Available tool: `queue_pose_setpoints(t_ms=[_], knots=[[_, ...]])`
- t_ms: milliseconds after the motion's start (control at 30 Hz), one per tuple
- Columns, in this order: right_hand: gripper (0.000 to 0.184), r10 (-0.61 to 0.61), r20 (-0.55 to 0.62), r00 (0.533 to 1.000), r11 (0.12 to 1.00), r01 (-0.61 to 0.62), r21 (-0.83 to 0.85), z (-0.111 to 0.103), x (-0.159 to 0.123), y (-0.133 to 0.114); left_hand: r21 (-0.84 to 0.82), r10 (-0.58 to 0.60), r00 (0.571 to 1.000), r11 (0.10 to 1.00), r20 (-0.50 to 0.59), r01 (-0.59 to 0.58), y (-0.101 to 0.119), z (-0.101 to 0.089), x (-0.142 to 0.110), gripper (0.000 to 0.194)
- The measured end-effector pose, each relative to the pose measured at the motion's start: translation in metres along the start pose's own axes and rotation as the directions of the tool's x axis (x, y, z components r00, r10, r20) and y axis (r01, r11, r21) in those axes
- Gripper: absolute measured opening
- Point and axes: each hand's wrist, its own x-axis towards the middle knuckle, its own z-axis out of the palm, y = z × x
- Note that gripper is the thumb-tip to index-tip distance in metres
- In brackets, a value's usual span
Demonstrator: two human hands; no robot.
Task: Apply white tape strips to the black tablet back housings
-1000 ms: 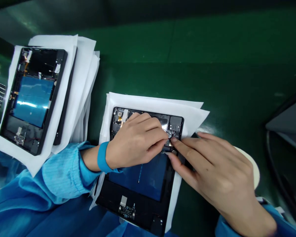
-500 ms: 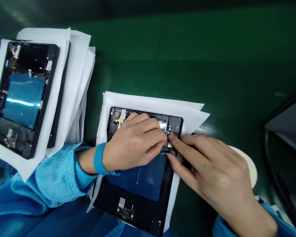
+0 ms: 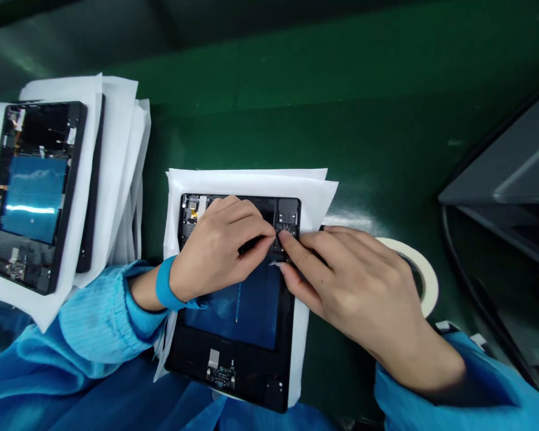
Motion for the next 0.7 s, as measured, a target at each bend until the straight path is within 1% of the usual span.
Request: queue_pose_setpoints(t_ms=[100,300,367,433,500,567,633,700], knots=[[0.026,-0.007,0.008,1.0,1.0,0.006,0.012,-0.0013,0.0007,-0.002,0.003,-0.008,1.0,1.0,0.009,0.008,0.0004,-0.0001,-0.0006,0.021],[0.021,0.011,0.072,0.997,1.0,-0.012,0.006,-0.005,0.003,-0.0045,0.018,0.02,1.0,1.0,-0.003,-0.02,0.0001,-0.0002,-0.0014,0.022],[0.021,0.011,0.065,0.998,1.0,-0.013,0.021,-0.0046,0.0024,-0.0045,0.018,0.012,1.0,1.0,0.004,-0.012,0.0,-0.0002,-0.0015,0.021],[0.023,0.022,0.034,0.999,0.999,-0.023,0.035,-0.0039,0.001,-0.0048,0.02,0.007,1.0,1.0,0.017,-0.007,-0.0002,0.0,-0.0017,0.021],[0.028,0.062,-0.01,0.998,0.998,-0.061,0.034,-0.0038,-0.0002,-0.0058,0.023,0.004,1.0,1.0,0.031,-0.005,-0.0004,0.0001,-0.0017,0.022],[0.031,0.109,-0.079,0.991,0.994,-0.109,0.014,-0.0048,0.0,-0.0071,0.026,0.003,0.999,1.0,0.036,-0.004,-0.0007,0.0001,-0.0017,0.024],[0.03,0.162,-0.152,0.975,0.986,-0.167,-0.018,-0.0058,0.0022,-0.0078,0.035,0.005,0.999,0.999,0.042,-0.006,-0.001,-0.0001,-0.0017,0.023],[0.027,0.208,-0.194,0.959,0.973,-0.223,-0.055,-0.0055,0.0059,-0.0074,0.044,0.009,0.999,0.999,0.047,-0.011,-0.0013,-0.0004,-0.0018,0.023]])
